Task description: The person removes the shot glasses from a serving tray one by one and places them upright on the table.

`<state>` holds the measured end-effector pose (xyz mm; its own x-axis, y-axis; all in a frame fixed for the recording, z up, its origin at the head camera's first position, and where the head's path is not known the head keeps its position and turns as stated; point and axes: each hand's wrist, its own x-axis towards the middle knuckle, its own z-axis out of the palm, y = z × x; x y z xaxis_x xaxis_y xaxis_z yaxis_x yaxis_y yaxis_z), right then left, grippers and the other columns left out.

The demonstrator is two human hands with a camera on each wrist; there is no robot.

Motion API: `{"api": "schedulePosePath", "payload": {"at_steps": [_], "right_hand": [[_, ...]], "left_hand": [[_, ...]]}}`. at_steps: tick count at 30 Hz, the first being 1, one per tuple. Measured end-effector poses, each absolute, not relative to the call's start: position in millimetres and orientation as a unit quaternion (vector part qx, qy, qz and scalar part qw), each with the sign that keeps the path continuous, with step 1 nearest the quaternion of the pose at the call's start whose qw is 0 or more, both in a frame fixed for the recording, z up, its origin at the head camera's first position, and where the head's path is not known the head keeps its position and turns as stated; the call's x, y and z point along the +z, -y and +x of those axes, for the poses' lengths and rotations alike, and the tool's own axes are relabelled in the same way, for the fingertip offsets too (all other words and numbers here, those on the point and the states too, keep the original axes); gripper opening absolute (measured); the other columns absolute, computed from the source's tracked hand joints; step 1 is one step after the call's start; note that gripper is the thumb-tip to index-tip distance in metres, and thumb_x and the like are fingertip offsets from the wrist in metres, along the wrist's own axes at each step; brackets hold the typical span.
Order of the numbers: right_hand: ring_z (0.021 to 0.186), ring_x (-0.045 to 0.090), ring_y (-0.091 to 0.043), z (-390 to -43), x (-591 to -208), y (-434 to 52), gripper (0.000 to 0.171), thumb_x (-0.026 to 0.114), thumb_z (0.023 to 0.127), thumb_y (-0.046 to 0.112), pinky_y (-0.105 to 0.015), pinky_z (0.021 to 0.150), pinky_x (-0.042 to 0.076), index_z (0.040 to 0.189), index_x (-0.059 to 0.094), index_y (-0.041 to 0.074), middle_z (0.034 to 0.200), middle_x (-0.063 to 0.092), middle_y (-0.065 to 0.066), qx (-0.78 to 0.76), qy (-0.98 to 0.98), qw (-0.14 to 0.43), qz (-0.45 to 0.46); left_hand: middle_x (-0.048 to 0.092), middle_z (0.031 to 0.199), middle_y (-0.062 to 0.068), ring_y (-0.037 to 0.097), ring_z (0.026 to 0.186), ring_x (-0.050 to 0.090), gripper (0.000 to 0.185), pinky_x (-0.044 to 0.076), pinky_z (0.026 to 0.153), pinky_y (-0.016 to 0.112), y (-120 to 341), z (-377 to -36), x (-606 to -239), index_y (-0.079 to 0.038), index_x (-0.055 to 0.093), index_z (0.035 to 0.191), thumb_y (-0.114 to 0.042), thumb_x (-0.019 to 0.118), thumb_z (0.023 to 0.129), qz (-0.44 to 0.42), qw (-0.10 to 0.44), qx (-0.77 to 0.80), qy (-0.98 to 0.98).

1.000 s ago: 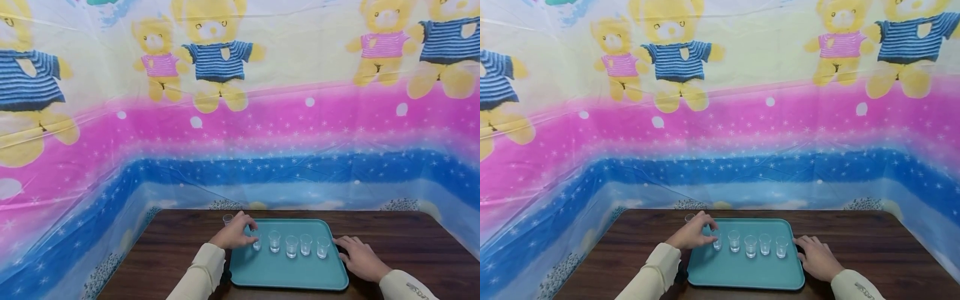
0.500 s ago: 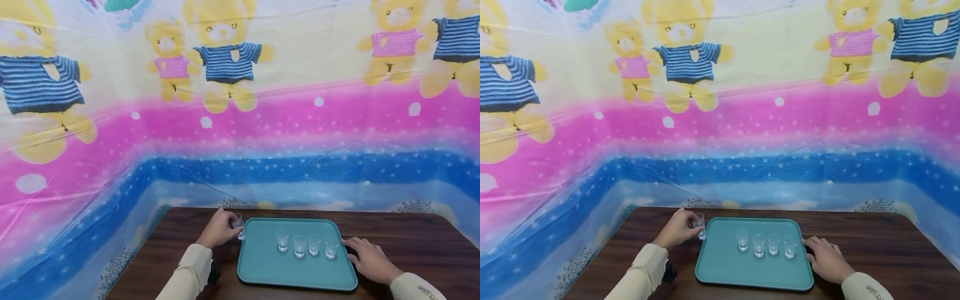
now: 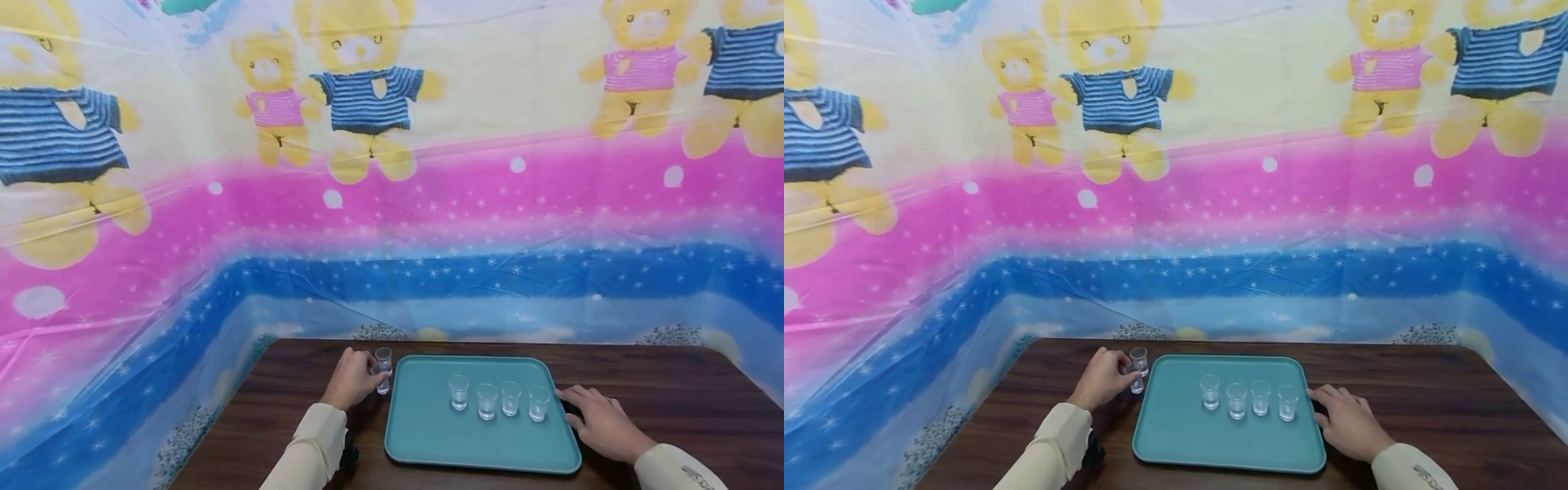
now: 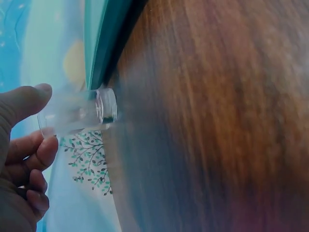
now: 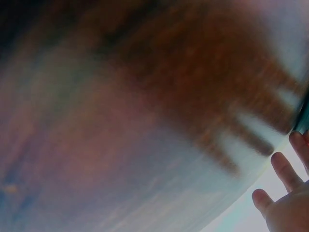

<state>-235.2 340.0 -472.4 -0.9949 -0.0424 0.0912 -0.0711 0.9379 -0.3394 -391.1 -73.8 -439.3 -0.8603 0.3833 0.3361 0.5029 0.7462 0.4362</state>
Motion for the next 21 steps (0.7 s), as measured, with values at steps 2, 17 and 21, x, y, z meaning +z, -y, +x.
{"api": "schedulePosePath", "payload": {"at_steps": [2,17,21], "right_hand": [[0.113,0.047,-0.041,-235.6,-473.1,-340.0,0.04,0.063,0.091,0.02,-0.063,0.079,0.034,0.129,0.057,0.008,0.123,0.055,-0.012,0.173,0.984,0.042,0.029],[0.113,0.048,-0.04,-233.5,-472.5,-340.3,0.04,0.062,0.091,0.017,-0.063,0.08,0.034,0.129,0.057,0.008,0.123,0.055,-0.012,0.178,0.982,0.047,0.035],[0.113,0.047,-0.042,-234.2,-473.2,-340.2,0.039,0.063,0.091,0.016,-0.062,0.079,0.036,0.129,0.057,0.007,0.122,0.055,-0.013,0.18,0.982,0.048,0.04]], "left_hand": [[0.055,0.07,-0.004,0.016,0.073,0.041,0.02,0.041,0.062,0.03,72.5,-391.8,-439.7,-0.004,0.07,0.084,-0.023,0.076,0.081,-0.233,0.113,-0.264,0.929],[0.06,0.072,0.001,0.017,0.074,0.042,0.026,0.042,0.063,0.03,68.6,-395.0,-441.5,-0.001,0.071,0.088,-0.025,0.078,0.079,-0.226,0.137,-0.237,0.935],[0.06,0.083,0.006,0.023,0.084,0.046,0.038,0.041,0.074,0.037,67.1,-390.6,-440.6,-0.002,0.069,0.095,-0.033,0.08,0.076,-0.236,0.196,-0.201,0.93]]}}
